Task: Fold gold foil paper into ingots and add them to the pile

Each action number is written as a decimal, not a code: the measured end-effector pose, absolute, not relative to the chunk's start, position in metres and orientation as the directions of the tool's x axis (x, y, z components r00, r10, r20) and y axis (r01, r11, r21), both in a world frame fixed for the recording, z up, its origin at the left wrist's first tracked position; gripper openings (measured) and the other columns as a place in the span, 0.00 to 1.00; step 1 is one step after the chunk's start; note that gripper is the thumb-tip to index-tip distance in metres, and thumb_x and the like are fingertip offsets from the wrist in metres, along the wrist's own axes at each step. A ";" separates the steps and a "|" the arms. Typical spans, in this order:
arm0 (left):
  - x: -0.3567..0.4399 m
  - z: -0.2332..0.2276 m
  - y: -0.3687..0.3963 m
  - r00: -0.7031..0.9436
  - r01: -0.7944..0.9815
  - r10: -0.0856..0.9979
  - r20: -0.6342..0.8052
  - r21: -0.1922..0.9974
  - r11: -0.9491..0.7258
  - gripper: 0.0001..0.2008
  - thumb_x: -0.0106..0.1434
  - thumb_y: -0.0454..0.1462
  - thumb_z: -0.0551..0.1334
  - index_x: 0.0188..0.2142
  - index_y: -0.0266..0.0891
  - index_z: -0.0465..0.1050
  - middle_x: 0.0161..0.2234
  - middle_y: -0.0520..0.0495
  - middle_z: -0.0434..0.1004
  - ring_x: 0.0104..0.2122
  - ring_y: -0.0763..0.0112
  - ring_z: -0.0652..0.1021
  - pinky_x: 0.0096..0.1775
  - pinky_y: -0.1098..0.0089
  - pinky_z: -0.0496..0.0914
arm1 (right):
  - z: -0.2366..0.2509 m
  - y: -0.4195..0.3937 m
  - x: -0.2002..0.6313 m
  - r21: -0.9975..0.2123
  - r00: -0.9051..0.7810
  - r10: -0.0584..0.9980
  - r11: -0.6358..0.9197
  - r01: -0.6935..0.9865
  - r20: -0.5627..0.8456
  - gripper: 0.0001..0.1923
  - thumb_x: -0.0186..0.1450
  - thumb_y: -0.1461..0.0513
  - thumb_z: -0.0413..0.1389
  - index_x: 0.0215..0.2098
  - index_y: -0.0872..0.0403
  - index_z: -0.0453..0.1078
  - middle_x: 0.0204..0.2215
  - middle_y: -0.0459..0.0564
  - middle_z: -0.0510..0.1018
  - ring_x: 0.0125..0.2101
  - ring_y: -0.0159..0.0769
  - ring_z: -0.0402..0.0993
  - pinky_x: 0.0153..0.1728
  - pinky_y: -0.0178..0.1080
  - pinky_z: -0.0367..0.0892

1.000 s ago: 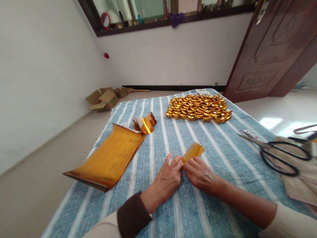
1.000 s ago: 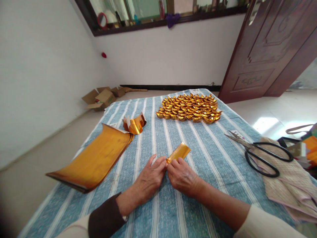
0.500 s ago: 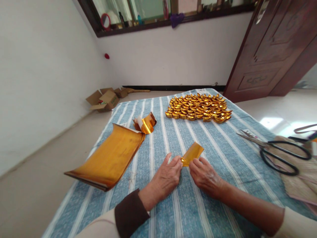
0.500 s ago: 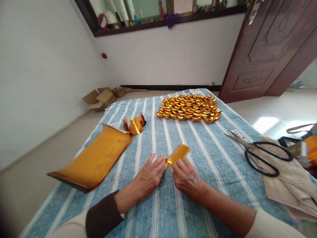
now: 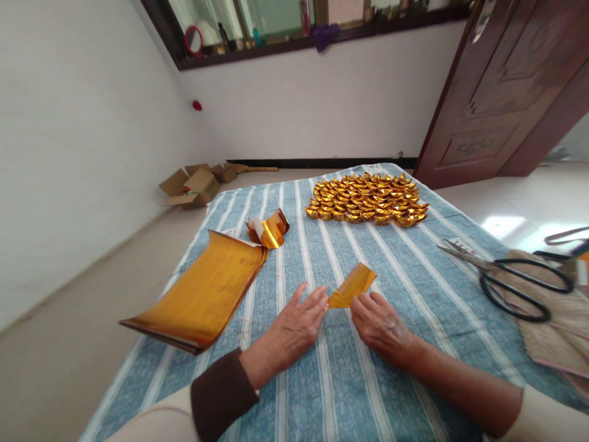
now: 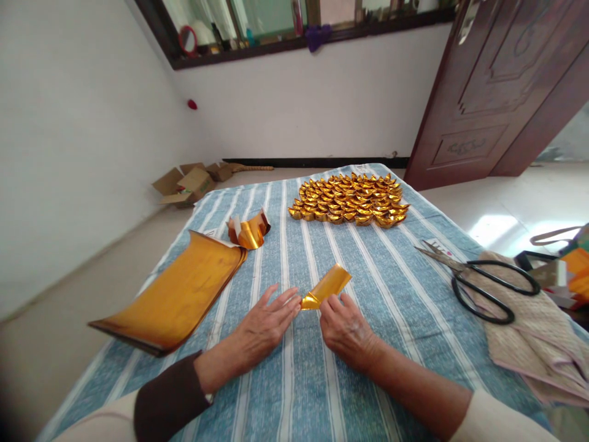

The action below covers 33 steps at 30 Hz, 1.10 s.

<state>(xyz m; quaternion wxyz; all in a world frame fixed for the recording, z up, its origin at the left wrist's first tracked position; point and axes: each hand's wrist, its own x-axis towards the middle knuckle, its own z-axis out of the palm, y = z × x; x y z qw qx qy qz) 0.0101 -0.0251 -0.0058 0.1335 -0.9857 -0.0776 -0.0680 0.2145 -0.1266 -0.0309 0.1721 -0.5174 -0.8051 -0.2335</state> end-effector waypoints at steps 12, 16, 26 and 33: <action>0.006 0.009 -0.033 0.965 0.255 0.226 0.135 -0.261 -0.931 0.15 0.69 0.27 0.49 0.47 0.32 0.71 0.52 0.38 0.75 0.58 0.54 0.69 0.58 0.45 0.60 | -0.032 -0.125 0.213 0.167 -0.376 0.746 0.343 0.924 0.549 0.13 0.64 0.73 0.49 0.25 0.55 0.68 0.25 0.50 0.68 0.28 0.40 0.61 0.28 0.43 0.53; 0.012 0.015 -0.050 0.916 0.388 0.352 0.190 -0.207 -0.898 0.14 0.67 0.27 0.49 0.42 0.32 0.73 0.47 0.36 0.77 0.54 0.52 0.73 0.55 0.44 0.64 | -0.036 -0.125 0.212 0.153 -0.368 0.778 0.339 0.928 0.509 0.11 0.64 0.72 0.51 0.26 0.55 0.68 0.27 0.50 0.69 0.29 0.40 0.62 0.27 0.43 0.53; 0.046 -0.034 -0.091 0.800 0.556 0.546 0.247 0.036 -0.830 0.25 0.70 0.43 0.52 0.60 0.27 0.58 0.60 0.27 0.65 0.60 0.47 0.67 0.55 0.48 0.68 | -0.036 -0.126 0.213 0.100 -0.353 0.781 0.354 0.930 0.515 0.05 0.62 0.70 0.55 0.30 0.57 0.70 0.28 0.50 0.71 0.29 0.41 0.63 0.27 0.43 0.54; 0.039 -0.043 -0.089 0.805 0.550 0.544 0.236 0.045 -0.834 0.31 0.69 0.49 0.53 0.63 0.30 0.52 0.62 0.28 0.62 0.62 0.47 0.64 0.57 0.47 0.66 | -0.041 -0.127 0.214 0.017 -0.328 0.792 0.373 0.928 0.515 0.06 0.65 0.70 0.52 0.31 0.57 0.68 0.29 0.50 0.70 0.30 0.40 0.63 0.30 0.41 0.56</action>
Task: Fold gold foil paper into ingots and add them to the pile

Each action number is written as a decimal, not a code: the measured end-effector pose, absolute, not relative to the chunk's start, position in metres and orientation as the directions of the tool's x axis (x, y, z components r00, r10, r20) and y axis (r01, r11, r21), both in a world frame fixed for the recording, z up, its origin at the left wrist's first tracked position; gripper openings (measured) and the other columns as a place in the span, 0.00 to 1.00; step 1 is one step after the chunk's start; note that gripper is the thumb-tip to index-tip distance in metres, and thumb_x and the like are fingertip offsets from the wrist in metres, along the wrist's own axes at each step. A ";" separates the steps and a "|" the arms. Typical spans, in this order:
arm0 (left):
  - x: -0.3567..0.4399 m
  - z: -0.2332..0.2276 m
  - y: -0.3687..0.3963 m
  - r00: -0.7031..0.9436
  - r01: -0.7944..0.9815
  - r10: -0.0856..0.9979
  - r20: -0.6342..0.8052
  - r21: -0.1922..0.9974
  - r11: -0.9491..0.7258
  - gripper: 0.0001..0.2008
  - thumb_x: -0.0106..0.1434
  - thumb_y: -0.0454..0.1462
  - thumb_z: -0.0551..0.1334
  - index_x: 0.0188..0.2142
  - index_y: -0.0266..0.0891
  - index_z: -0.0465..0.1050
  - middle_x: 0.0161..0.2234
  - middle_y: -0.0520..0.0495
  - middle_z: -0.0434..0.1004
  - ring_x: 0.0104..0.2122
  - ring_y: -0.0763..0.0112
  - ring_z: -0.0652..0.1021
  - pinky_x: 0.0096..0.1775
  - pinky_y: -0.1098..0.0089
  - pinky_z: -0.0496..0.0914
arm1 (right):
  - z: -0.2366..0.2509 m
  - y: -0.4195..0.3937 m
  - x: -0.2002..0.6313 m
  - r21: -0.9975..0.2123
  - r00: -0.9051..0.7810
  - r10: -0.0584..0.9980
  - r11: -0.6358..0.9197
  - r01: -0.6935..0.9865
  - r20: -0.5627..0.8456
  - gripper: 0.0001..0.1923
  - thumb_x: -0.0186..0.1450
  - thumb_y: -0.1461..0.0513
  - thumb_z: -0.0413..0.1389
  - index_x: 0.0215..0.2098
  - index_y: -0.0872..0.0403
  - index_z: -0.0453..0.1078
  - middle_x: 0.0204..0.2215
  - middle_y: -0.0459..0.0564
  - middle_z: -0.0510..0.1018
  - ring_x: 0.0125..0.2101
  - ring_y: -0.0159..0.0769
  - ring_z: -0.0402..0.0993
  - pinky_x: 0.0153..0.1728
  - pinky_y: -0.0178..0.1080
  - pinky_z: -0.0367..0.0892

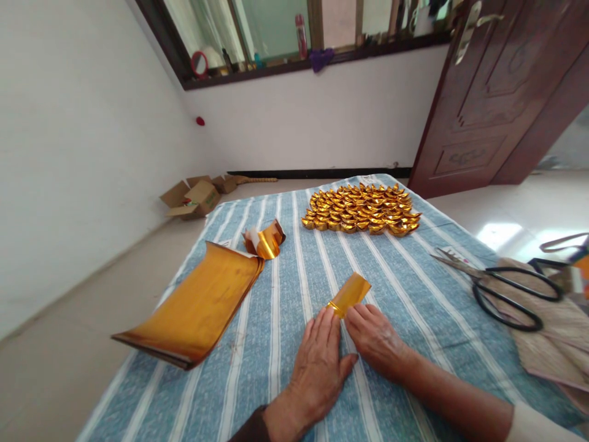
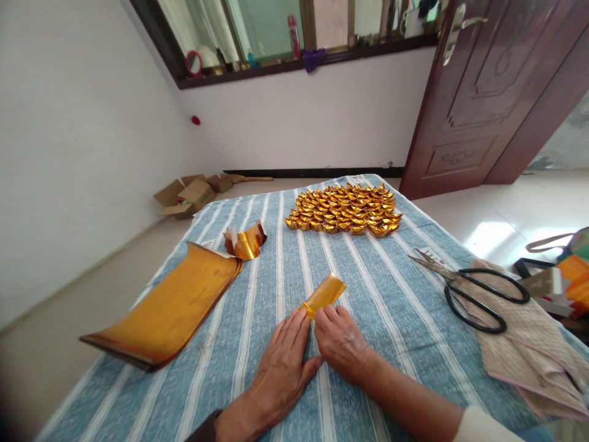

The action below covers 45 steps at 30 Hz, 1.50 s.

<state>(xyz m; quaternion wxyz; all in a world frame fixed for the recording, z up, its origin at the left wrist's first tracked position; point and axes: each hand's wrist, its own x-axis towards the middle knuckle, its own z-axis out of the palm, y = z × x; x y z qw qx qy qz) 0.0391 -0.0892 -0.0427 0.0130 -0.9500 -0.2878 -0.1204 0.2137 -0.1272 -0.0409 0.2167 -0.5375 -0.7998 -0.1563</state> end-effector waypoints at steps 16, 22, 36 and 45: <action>0.037 -0.010 -0.029 0.848 0.451 0.489 0.207 0.205 -0.869 0.21 0.64 0.36 0.62 0.55 0.35 0.64 0.57 0.35 0.69 0.58 0.55 0.70 0.56 0.52 0.67 | -0.018 -0.071 0.274 -0.246 0.211 0.949 -0.152 0.957 0.234 0.15 0.62 0.51 0.58 0.32 0.55 0.71 0.35 0.53 0.73 0.40 0.43 0.68 0.38 0.40 0.60; 0.041 -0.013 -0.021 0.831 0.431 0.490 0.263 0.251 -0.867 0.17 0.63 0.34 0.63 0.51 0.36 0.67 0.54 0.38 0.72 0.55 0.56 0.72 0.55 0.53 0.69 | -0.026 -0.069 0.277 -0.422 0.227 0.955 -0.128 0.897 0.193 0.08 0.60 0.58 0.57 0.27 0.54 0.72 0.33 0.50 0.74 0.38 0.41 0.70 0.41 0.41 0.61; 0.053 -0.017 -0.004 0.803 0.403 0.502 0.322 0.328 -0.855 0.05 0.67 0.31 0.56 0.39 0.38 0.70 0.47 0.43 0.75 0.50 0.64 0.75 0.52 0.61 0.72 | -0.015 -0.079 0.269 -0.774 0.352 0.934 -0.184 0.605 0.053 0.08 0.59 0.57 0.53 0.28 0.52 0.71 0.24 0.46 0.76 0.27 0.37 0.72 0.30 0.37 0.63; 0.057 -0.019 0.001 0.784 0.399 0.524 0.333 0.376 -0.836 0.05 0.66 0.29 0.56 0.37 0.36 0.71 0.48 0.41 0.74 0.50 0.64 0.74 0.54 0.62 0.71 | -0.018 -0.082 0.272 -0.826 0.388 0.920 -0.263 0.498 -0.059 0.11 0.56 0.54 0.57 0.31 0.53 0.71 0.27 0.46 0.76 0.22 0.33 0.68 0.25 0.36 0.62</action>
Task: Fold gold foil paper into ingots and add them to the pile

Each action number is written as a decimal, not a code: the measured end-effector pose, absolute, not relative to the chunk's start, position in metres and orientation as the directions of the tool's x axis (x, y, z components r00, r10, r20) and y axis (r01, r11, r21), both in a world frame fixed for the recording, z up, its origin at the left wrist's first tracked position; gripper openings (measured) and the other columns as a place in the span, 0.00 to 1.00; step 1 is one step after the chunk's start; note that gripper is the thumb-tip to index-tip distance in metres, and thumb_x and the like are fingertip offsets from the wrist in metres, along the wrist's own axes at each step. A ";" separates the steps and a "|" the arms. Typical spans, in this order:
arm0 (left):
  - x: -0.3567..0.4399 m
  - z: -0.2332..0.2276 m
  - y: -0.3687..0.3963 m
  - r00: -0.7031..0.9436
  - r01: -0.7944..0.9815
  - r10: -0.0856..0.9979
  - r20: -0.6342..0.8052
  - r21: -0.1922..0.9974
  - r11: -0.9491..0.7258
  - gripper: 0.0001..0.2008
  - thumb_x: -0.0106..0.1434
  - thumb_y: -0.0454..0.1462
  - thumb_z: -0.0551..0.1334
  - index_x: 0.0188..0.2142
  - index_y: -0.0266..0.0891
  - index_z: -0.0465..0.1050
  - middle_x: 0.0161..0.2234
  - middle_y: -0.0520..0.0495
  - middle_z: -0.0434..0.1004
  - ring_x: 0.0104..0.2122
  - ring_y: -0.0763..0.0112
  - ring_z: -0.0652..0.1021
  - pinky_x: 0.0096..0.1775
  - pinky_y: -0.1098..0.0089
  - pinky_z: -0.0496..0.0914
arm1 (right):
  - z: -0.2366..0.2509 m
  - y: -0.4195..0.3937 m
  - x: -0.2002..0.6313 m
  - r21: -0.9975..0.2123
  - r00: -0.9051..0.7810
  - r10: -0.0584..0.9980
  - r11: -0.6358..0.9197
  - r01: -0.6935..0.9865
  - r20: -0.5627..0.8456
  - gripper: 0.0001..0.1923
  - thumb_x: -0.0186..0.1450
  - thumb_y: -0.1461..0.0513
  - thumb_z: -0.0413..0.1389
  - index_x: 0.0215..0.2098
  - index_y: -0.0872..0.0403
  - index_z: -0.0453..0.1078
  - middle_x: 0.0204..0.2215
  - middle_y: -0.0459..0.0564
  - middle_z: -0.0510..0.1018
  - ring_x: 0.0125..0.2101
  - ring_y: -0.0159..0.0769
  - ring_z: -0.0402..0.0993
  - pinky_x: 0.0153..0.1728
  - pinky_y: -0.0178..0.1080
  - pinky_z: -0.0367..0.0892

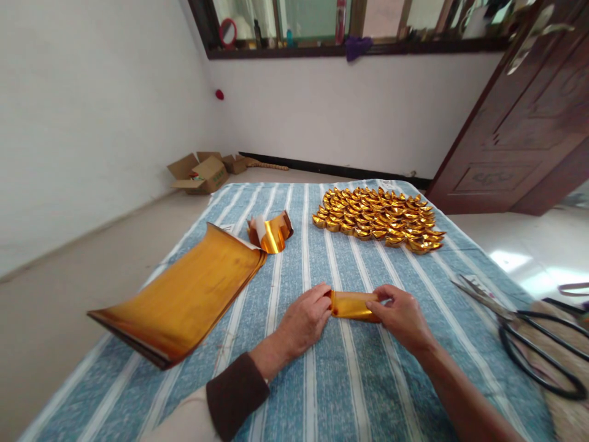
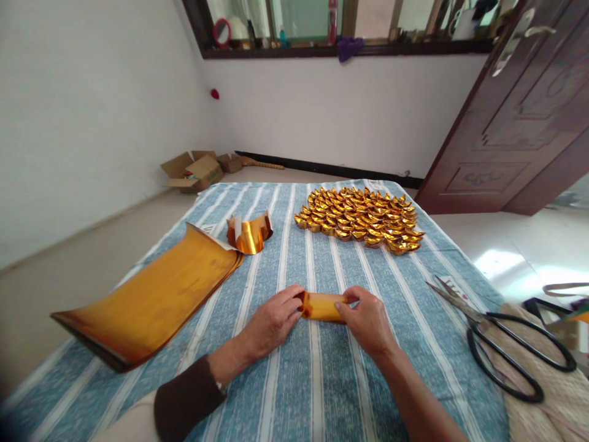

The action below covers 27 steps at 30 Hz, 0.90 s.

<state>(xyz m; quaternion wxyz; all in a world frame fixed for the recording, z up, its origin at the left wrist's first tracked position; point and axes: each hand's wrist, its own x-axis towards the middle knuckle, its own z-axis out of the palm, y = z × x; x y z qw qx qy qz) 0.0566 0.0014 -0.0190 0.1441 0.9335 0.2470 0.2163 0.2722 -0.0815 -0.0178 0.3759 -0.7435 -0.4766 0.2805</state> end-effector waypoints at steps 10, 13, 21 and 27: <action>0.061 -0.021 0.004 0.766 0.401 0.547 0.338 0.414 -0.817 0.02 0.64 0.31 0.60 0.37 0.37 0.71 0.49 0.41 0.73 0.52 0.63 0.74 0.53 0.61 0.71 | -0.014 -0.079 0.267 -0.972 0.418 0.882 -0.233 -0.015 -0.218 0.36 0.45 0.57 0.64 0.52 0.56 0.64 0.32 0.46 0.74 0.21 0.30 0.68 0.17 0.33 0.62; 0.063 -0.022 0.008 0.772 0.413 0.549 0.321 0.404 -0.816 0.03 0.63 0.29 0.60 0.37 0.37 0.71 0.50 0.41 0.72 0.52 0.64 0.73 0.54 0.62 0.70 | -0.016 -0.081 0.266 -0.967 0.331 0.910 -0.252 -0.038 -0.250 0.34 0.46 0.58 0.64 0.51 0.56 0.65 0.27 0.43 0.74 0.21 0.32 0.70 0.16 0.32 0.62; 0.071 -0.015 0.009 0.771 0.508 0.571 0.281 0.268 -0.818 0.05 0.65 0.31 0.58 0.34 0.38 0.73 0.42 0.44 0.73 0.44 0.63 0.72 0.47 0.62 0.71 | -0.014 -0.089 0.259 -0.945 0.141 0.940 -0.322 0.060 -0.311 0.22 0.50 0.58 0.61 0.44 0.55 0.72 0.16 0.36 0.69 0.13 0.28 0.65 0.13 0.30 0.58; 0.075 -0.017 0.004 0.788 0.520 0.556 0.263 0.197 -0.831 0.09 0.66 0.30 0.56 0.31 0.37 0.73 0.35 0.46 0.73 0.36 0.64 0.71 0.40 0.64 0.70 | -0.009 -0.091 0.255 -0.903 -0.023 0.916 -0.390 0.180 -0.400 0.12 0.51 0.59 0.58 0.34 0.55 0.73 0.13 0.38 0.69 0.11 0.26 0.62 0.12 0.29 0.55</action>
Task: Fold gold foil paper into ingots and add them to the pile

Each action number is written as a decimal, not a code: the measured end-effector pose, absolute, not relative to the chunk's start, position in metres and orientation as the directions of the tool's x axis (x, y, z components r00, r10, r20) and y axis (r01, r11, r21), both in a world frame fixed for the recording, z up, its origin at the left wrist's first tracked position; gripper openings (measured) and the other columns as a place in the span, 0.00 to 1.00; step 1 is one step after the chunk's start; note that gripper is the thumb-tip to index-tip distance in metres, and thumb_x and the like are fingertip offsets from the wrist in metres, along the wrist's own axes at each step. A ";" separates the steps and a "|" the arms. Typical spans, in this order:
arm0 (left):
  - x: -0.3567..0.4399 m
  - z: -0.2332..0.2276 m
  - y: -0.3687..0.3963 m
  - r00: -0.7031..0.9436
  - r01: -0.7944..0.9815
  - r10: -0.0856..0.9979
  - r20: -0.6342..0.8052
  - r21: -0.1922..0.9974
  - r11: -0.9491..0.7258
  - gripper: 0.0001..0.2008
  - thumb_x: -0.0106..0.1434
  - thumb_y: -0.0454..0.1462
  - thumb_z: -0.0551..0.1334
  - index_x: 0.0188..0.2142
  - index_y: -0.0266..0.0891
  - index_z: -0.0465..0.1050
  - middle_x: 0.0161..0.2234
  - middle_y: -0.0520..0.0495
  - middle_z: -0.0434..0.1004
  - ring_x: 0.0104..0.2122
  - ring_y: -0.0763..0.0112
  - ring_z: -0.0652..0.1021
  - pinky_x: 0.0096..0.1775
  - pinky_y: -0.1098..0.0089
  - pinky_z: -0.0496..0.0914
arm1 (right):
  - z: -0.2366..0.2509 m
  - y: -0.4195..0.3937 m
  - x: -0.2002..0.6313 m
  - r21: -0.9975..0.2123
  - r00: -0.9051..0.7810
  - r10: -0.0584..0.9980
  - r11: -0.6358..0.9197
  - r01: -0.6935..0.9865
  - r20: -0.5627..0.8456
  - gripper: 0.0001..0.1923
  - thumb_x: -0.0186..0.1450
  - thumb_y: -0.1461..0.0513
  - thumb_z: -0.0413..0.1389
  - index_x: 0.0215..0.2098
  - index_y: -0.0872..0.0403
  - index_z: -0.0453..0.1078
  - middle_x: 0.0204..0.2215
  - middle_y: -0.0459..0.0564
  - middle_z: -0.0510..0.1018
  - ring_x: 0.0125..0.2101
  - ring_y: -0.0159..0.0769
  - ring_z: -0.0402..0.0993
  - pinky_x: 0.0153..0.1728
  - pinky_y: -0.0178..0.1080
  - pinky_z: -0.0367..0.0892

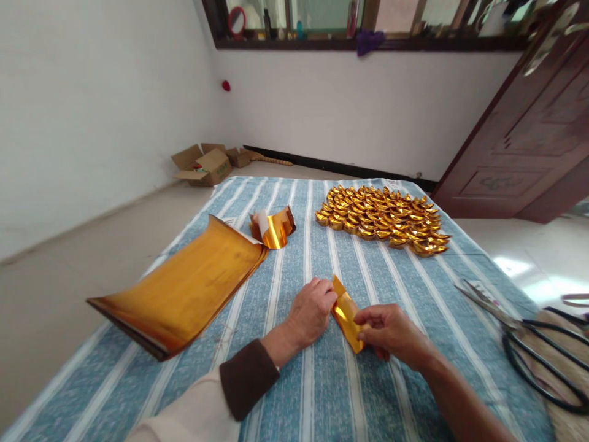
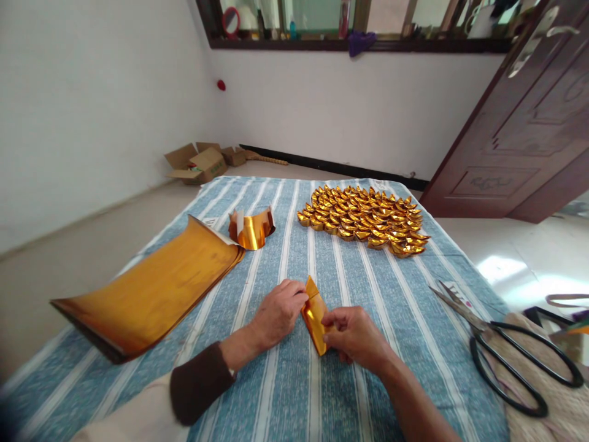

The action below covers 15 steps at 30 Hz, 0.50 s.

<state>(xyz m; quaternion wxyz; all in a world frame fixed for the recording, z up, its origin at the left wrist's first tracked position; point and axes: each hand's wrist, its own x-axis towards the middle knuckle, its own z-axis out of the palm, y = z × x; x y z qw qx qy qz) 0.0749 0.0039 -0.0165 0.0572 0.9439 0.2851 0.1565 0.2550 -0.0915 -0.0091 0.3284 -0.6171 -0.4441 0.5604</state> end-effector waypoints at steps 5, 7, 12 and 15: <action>0.075 -0.024 0.002 0.782 0.497 0.546 0.301 0.227 -0.837 0.08 0.66 0.29 0.56 0.34 0.36 0.73 0.37 0.45 0.75 0.39 0.62 0.73 0.41 0.63 0.70 | -0.008 -0.092 0.258 -0.878 -0.164 0.881 -0.389 0.279 -0.443 0.08 0.52 0.61 0.58 0.31 0.56 0.73 0.12 0.37 0.67 0.10 0.24 0.60 0.10 0.28 0.49; 0.076 -0.025 0.001 0.775 0.491 0.548 0.316 0.245 -0.836 0.07 0.65 0.29 0.56 0.35 0.36 0.74 0.38 0.45 0.76 0.40 0.61 0.73 0.42 0.63 0.70 | -0.009 -0.092 0.260 -0.879 -0.219 0.863 -0.398 0.265 -0.456 0.10 0.52 0.63 0.59 0.33 0.57 0.74 0.14 0.37 0.68 0.10 0.23 0.60 0.11 0.28 0.50; 0.075 -0.028 -0.002 0.772 0.443 0.530 0.352 0.301 -0.845 0.07 0.65 0.29 0.56 0.37 0.35 0.73 0.41 0.43 0.77 0.43 0.60 0.75 0.47 0.60 0.70 | -0.014 -0.095 0.266 -0.925 -0.398 0.836 -0.356 0.131 -0.378 0.19 0.49 0.70 0.58 0.40 0.56 0.74 0.20 0.38 0.71 0.17 0.21 0.62 0.18 0.26 0.55; 0.074 -0.029 -0.004 0.759 0.427 0.536 0.369 0.339 -0.838 0.07 0.65 0.30 0.57 0.40 0.36 0.72 0.44 0.43 0.76 0.46 0.60 0.75 0.50 0.58 0.69 | -0.014 -0.097 0.270 -0.952 -0.429 0.850 -0.266 0.152 -0.306 0.24 0.48 0.73 0.55 0.43 0.54 0.75 0.26 0.40 0.73 0.21 0.21 0.62 0.20 0.26 0.54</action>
